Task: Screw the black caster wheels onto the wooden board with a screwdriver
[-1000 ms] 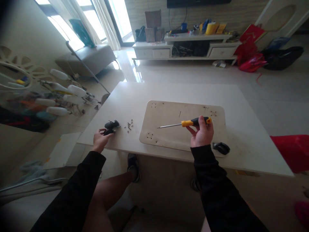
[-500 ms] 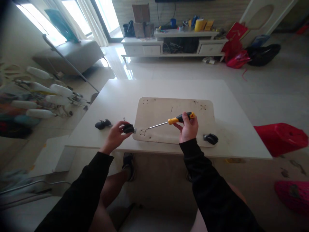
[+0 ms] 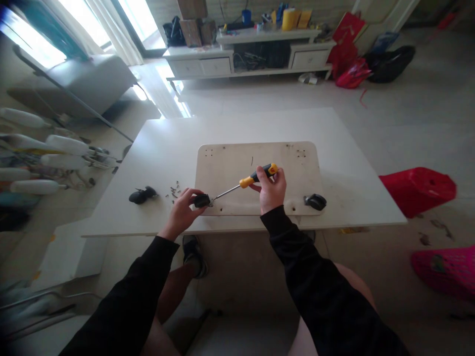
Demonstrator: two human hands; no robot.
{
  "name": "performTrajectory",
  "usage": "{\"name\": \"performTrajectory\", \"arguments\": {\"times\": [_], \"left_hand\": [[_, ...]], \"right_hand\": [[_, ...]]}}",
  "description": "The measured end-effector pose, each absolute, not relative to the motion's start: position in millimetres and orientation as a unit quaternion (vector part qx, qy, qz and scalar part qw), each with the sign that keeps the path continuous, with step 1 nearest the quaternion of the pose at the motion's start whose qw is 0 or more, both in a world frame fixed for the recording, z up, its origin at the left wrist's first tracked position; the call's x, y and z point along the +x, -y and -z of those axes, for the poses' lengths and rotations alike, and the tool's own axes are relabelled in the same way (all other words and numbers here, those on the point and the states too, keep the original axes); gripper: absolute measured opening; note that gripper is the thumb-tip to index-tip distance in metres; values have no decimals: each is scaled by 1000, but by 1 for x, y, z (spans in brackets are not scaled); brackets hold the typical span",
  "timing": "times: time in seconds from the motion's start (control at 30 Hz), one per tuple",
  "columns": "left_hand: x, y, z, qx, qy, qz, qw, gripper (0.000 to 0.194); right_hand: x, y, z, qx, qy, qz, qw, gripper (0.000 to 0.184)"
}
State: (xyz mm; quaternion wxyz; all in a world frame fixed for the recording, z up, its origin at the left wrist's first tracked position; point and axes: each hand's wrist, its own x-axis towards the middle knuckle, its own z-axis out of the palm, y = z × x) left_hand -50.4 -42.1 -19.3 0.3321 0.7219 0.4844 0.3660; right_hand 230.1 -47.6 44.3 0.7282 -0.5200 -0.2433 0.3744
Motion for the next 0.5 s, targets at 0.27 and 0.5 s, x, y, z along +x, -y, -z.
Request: {"name": "performTrajectory", "arguments": {"times": [0.27,0.5], "left_hand": [[-45,45,23,751,-507,-341,252,41],[-42,47,19,781,-497,-304,227,48]], "right_hand": [[221,52,-46,-507,361,-329,710,58],[211,57,-40,-505,387,-341,692,59]]}}
